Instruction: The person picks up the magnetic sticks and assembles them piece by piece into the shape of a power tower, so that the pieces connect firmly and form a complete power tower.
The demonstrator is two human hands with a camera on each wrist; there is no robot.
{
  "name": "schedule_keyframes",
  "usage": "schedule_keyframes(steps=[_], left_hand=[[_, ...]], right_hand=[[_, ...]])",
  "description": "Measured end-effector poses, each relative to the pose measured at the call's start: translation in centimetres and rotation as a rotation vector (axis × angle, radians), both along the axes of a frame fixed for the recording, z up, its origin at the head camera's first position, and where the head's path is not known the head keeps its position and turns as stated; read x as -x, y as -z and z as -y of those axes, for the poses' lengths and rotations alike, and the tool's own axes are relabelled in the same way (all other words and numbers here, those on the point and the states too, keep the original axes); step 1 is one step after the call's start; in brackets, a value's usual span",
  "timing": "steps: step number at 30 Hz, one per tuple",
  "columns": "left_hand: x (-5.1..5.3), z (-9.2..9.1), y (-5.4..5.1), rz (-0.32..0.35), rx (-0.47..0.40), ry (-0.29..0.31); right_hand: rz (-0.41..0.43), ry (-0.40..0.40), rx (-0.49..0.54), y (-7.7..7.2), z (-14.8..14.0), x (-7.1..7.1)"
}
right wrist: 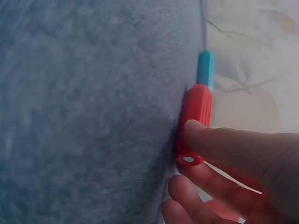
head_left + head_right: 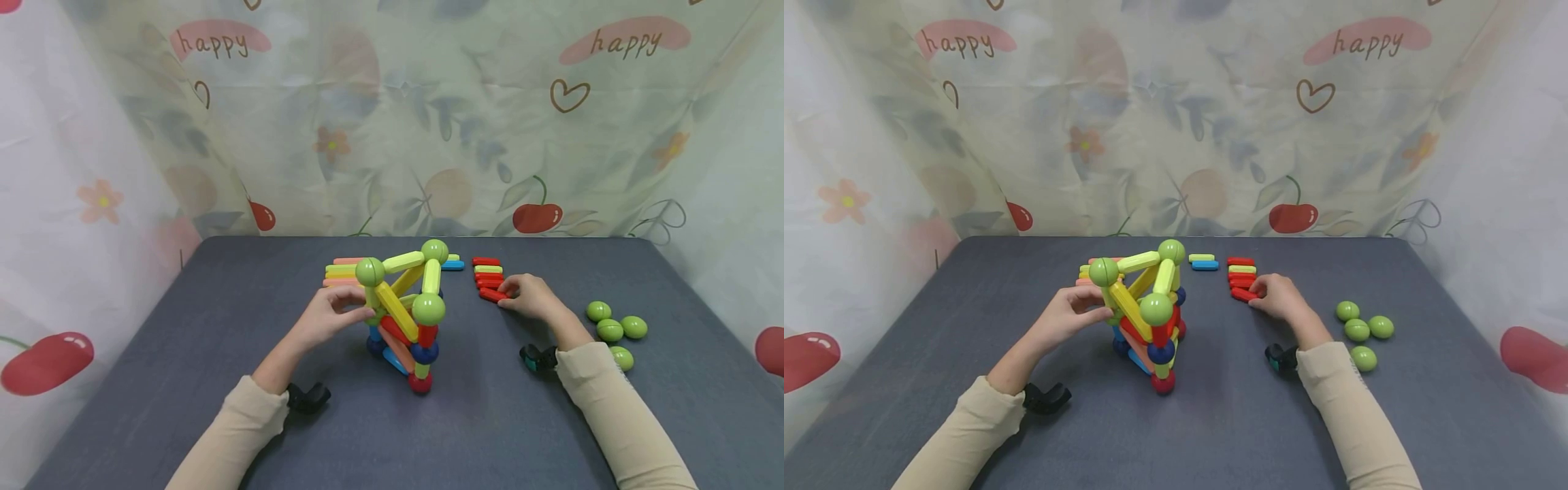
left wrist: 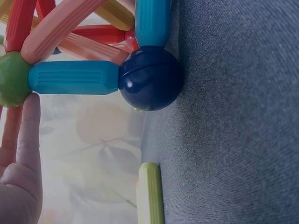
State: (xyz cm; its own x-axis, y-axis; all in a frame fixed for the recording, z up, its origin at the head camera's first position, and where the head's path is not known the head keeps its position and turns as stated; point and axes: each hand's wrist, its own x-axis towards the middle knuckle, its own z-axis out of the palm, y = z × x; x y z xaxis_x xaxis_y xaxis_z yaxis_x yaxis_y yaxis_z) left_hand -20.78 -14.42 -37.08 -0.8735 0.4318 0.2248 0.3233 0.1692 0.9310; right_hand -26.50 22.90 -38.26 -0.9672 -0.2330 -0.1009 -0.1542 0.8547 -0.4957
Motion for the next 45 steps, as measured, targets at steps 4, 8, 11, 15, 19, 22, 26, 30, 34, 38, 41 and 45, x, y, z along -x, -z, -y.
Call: schedule_keyframes(steps=[4, 8, 11, 15, 19, 22, 26, 30, 34, 38, 41, 45], left_hand=[[0.0, 0.0, 0.1, -0.001, -0.002, -0.003], [-0.2, -0.2, 0.0, 0.008, -0.022, 0.021], [-0.3, -0.6, 0.0, 0.004, -0.024, 0.053], [-0.6, -1.4, 0.0, 0.013, -0.020, 0.088], [-1.1, -2.1, -0.1, 0.030, -0.041, 0.109], [-1.5, -2.6, -0.2, 0.023, -0.055, 0.124], [-1.8, -3.0, -0.2, 0.016, -0.068, 0.142], [-2.0, -3.4, -0.1, 0.007, -0.061, 0.150], [-2.2, -3.7, -0.1, 0.006, -0.052, 0.157], [-2.4, -3.8, 0.0, 0.015, -0.056, 0.160], [-2.5, -3.8, 0.0, 0.017, -0.055, 0.156], [-2.6, -4.0, 0.0, 0.013, -0.046, 0.139]], right_hand=[[-0.025, -0.012, 0.034, -0.8, 0.1, -0.5], [-0.099, -0.010, 0.123, -2.7, 0.4, -1.4], [-0.159, -0.003, 0.219, -4.9, 1.0, -2.6], [-0.262, -0.026, 0.367, -7.9, 2.5, -4.9], [-0.402, -0.113, 0.508, -10.2, 4.3, -7.7], [-0.497, -0.231, 0.588, -11.1, 5.5, -9.5], [-0.598, -0.378, 0.583, -11.3, 6.9, -11.2], [-0.668, -0.416, 0.491, -11.0, 7.9, -12.1], [-0.720, -0.390, 0.385, -10.6, 8.4, -12.6], [-0.762, -0.361, 0.311, -10.3, 8.4, -13.0], [-0.787, -0.354, 0.278, -10.2, 8.3, -13.2], [-0.803, -0.361, 0.242, -10.1, 8.2, -13.2]])
